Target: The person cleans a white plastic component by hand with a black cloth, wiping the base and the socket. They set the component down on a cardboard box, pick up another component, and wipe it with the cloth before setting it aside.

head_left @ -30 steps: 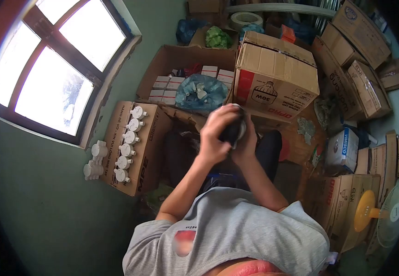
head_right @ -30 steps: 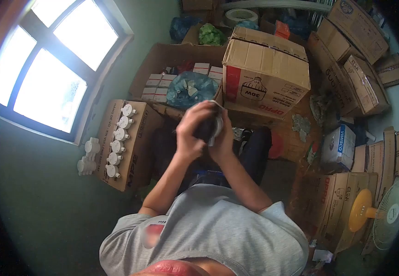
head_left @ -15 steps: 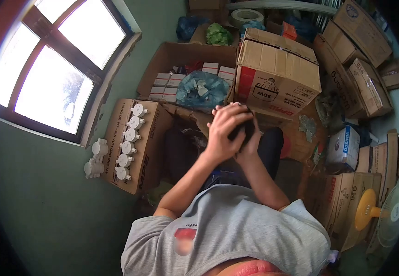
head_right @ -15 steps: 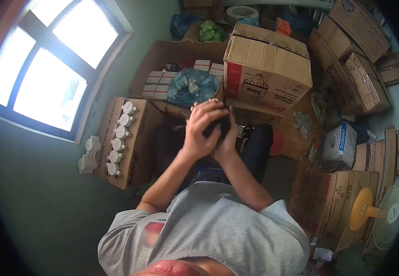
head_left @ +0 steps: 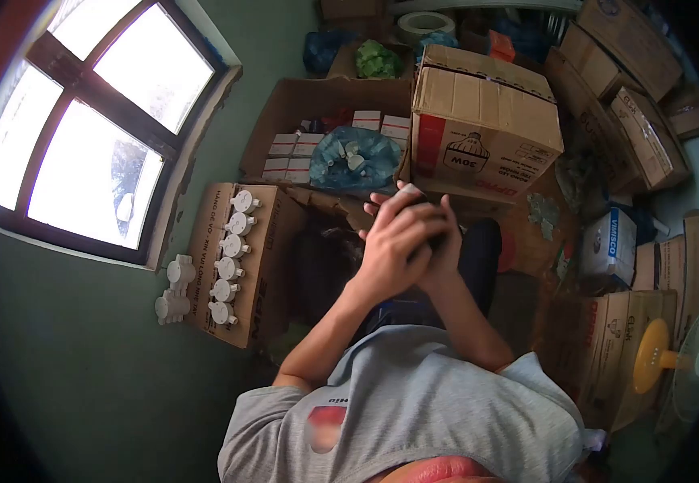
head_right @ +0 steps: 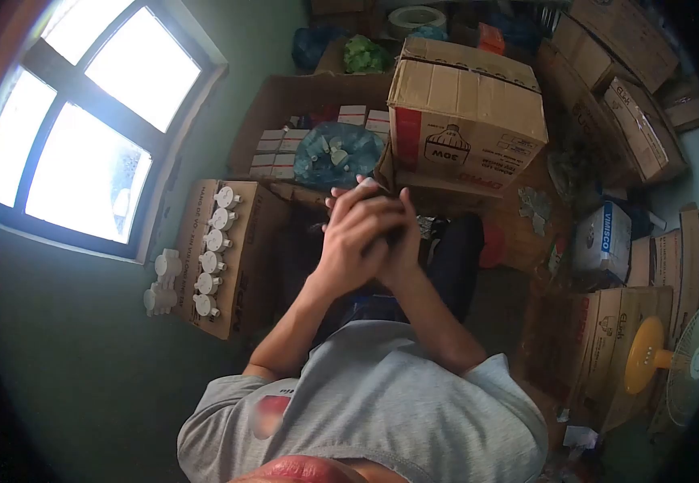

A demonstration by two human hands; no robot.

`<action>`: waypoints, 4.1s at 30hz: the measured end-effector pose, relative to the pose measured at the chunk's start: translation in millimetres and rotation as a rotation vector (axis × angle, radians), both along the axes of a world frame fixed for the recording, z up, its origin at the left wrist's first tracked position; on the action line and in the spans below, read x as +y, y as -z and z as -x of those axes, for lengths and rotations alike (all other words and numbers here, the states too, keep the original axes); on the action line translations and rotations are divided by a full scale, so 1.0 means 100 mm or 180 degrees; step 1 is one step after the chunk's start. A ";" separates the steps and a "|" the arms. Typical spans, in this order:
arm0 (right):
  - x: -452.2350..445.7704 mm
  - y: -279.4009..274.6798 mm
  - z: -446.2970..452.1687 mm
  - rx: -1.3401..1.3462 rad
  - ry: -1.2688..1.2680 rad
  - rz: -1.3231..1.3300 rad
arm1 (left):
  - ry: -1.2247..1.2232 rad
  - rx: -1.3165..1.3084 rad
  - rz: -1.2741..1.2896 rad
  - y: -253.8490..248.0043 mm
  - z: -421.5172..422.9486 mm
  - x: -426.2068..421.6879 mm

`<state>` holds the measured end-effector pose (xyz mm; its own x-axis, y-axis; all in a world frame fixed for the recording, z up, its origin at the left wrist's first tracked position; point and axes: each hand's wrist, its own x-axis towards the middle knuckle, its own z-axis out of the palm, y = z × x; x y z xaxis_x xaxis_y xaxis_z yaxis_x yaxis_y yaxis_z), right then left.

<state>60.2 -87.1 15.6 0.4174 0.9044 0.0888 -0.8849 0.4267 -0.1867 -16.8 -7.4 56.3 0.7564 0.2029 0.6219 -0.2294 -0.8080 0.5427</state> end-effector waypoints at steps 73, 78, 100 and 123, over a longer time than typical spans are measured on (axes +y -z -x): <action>0.23 0.59 -0.24 -0.0129 0.0397 0.1496 | 0.0127 0.0141 0.0955 0.80 0.07 0.26; 0.26 1.03 -0.14 -0.0369 0.0641 0.2132 | 0.0318 0.0436 0.1481 0.94 0.43 0.57; 0.64 1.10 0.91 -0.2908 -0.1767 0.1835 | -0.5040 0.0970 0.2248 1.34 3.51 0.64; 0.30 1.16 0.49 -0.2333 -0.1546 0.2019 | -0.5376 0.1432 0.2039 1.88 4.27 1.40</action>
